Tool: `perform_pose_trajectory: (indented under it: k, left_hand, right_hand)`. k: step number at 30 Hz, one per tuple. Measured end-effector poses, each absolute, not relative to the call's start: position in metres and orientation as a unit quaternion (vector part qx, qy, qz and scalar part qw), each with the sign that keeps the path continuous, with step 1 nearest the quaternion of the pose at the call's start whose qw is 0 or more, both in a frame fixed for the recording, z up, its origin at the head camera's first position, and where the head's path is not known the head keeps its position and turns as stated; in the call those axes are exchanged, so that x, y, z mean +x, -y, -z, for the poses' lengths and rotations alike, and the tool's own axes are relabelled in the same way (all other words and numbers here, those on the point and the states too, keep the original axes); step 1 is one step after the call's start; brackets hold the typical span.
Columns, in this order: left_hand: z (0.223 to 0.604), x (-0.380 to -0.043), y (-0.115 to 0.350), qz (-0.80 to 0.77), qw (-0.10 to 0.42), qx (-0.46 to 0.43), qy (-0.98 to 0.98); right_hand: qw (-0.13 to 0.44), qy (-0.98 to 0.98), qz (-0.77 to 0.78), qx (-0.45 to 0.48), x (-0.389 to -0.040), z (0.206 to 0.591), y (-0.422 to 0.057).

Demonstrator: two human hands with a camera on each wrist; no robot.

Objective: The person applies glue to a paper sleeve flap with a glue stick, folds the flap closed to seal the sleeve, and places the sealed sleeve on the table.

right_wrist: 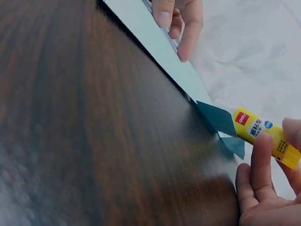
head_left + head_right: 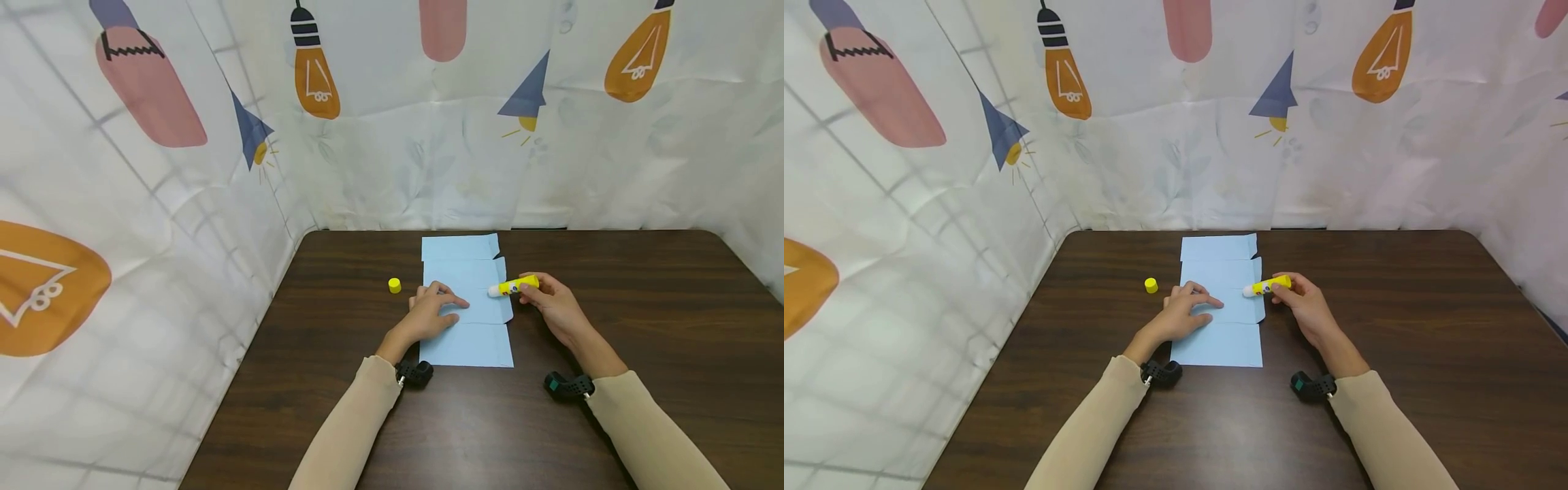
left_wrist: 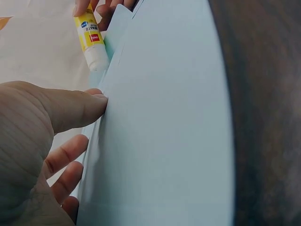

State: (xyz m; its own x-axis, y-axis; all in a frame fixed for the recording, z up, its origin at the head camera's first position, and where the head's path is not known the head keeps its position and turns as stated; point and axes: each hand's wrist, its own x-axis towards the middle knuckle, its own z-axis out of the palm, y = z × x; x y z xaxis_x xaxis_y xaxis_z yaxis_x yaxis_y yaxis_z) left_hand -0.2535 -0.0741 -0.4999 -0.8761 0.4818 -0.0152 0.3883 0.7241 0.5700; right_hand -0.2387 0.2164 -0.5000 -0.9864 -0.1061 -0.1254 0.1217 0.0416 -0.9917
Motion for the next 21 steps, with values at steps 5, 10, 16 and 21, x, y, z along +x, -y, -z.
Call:
perform_pose_trajectory:
  k: [5,10,16,21]
  left_hand:
    - [0.4996,-0.2528,0.0748,-0.292,0.083,0.237,-0.923]
    - [0.5002,-0.2531,0.0752,-0.294,0.081,0.241,-0.921]
    - [0.5010,-0.2538,0.0753,-0.292,0.080,0.243,-0.922]
    - [0.5023,-0.2545,0.0752,-0.288,0.078,0.243,-0.923]
  right_hand:
    - [0.083,-0.712,0.697,0.007,-0.2390,0.5014,-0.2166]
    - [0.078,-0.708,0.702,0.012,-0.2388,0.5015,-0.2158]
    - [0.076,-0.704,0.706,0.014,-0.2391,0.5026,-0.2154]
    - [0.080,-0.696,0.714,0.009,-0.2398,0.5047,-0.2179]
